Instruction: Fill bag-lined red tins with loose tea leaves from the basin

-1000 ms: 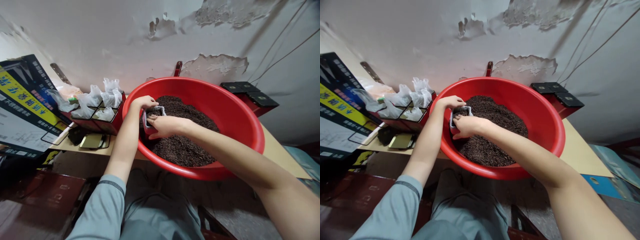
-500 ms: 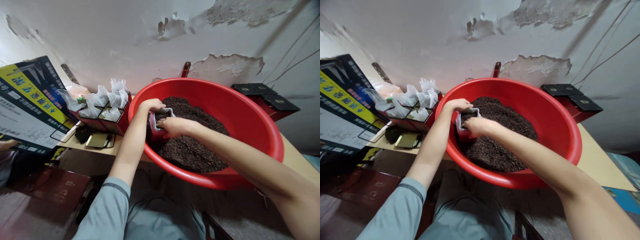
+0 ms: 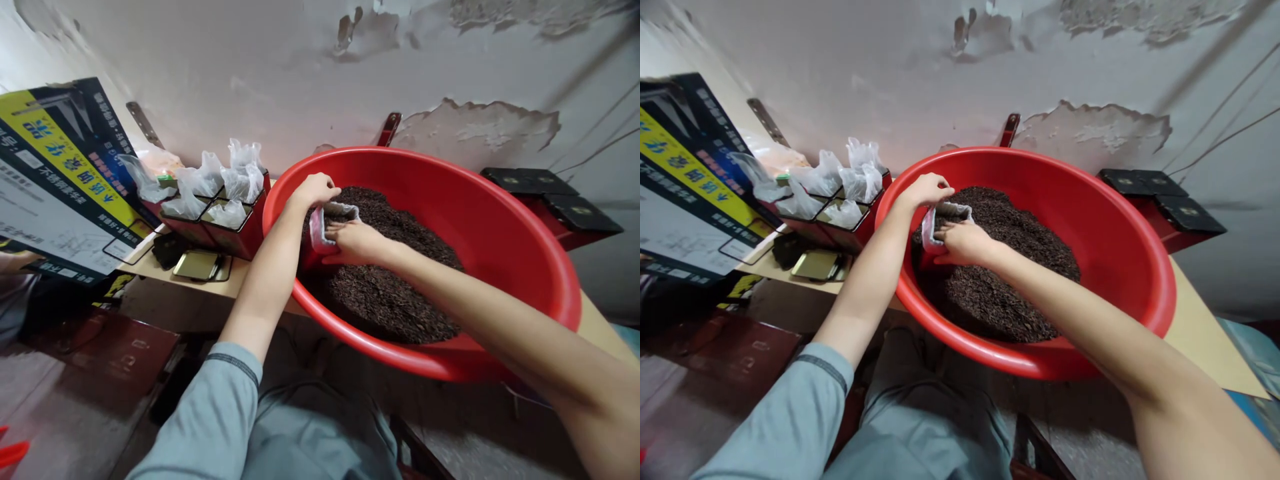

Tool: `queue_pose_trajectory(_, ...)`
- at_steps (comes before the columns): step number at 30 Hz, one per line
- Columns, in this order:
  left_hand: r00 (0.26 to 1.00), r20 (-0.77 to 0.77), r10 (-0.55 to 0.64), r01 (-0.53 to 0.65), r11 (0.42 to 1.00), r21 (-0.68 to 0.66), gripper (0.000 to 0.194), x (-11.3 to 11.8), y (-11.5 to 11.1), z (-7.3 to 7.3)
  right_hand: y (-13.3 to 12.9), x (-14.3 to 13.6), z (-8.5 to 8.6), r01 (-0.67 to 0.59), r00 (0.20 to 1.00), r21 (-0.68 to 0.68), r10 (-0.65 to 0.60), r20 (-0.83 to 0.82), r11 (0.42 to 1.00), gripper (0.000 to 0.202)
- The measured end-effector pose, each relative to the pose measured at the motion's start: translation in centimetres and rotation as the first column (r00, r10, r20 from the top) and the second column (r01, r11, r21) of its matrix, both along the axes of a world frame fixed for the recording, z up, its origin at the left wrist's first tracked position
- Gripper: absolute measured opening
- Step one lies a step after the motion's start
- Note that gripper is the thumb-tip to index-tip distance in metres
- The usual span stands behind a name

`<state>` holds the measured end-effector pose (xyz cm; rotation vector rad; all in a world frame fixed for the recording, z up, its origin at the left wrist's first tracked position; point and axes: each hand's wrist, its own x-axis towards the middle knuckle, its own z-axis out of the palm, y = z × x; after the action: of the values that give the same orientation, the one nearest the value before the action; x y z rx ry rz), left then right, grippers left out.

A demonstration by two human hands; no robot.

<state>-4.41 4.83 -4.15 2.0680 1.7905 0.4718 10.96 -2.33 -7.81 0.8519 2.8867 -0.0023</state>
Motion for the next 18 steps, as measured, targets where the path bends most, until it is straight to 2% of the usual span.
queue_pose_trajectory(8, 0.999, 0.032, 0.023, -0.025, 0.997, 0.07, 0.033, -0.1, 0.2, 0.0, 0.4, -1.8, 0.3, 0.056, 0.997, 0.043, -0.058, 0.049, 0.997, 0.05)
queue_pose_trajectory(12, 0.999, 0.038, 0.015, -0.017, 0.999, 0.045, 0.034, -0.3, -0.1, 0.2, 0.7, -1.8, 0.2, 0.032, 0.995, 0.119, -0.043, 0.086, 0.992, 0.061)
queue_pose_trajectory(18, 0.999, -0.024, -0.025, 0.025, 1.0, -0.009, 0.035, -0.3, -0.2, 0.1, 0.6, -2.2, 0.4, 0.018, 0.994, 0.135, -0.032, 0.102, 0.991, 0.06)
